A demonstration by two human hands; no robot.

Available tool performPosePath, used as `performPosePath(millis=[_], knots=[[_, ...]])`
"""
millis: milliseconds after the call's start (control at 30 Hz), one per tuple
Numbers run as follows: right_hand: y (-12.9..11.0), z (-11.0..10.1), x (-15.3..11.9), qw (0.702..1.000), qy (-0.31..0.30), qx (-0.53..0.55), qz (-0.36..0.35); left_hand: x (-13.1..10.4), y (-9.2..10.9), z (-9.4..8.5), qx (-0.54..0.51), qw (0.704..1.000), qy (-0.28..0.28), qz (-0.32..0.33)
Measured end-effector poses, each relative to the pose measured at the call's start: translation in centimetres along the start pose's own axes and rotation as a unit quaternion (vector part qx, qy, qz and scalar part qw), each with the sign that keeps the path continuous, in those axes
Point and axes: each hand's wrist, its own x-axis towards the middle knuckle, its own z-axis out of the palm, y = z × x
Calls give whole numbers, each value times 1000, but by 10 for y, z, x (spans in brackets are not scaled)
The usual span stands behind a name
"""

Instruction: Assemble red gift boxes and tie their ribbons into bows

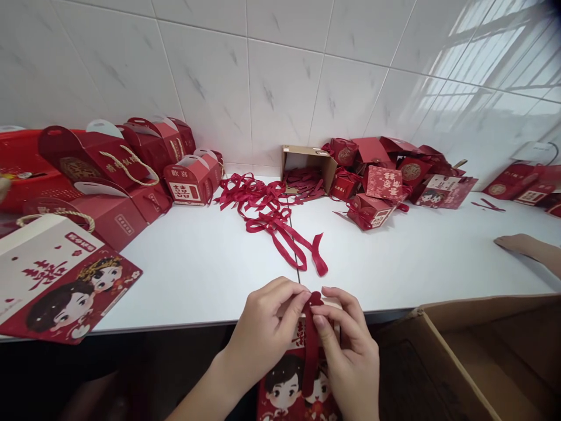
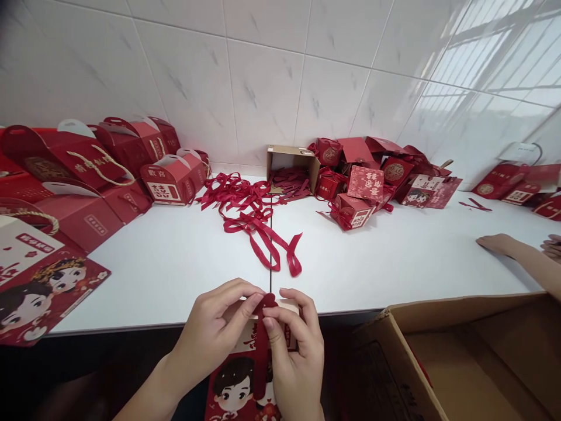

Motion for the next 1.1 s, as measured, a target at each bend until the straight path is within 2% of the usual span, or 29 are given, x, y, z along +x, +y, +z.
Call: performPosePath(millis=[200,400,700,900,1100], knots=[[1,-5,-1,1000,-21,18,-4,-3,3,0,-21,1000,-5,4],[0,-7,-3,999,2,30,-33,-7,5,1,-30,999,2,21],[3,-6,-7,996,9,-22,-90,-10,2,5,-15,996,41,80],[2,-7,-10,996,10,-30,-89,-11,0,7,-14,989,59,136],[0,-8,-11,995,17,-39,-93,-12,1,8,-9,984,75,162]])
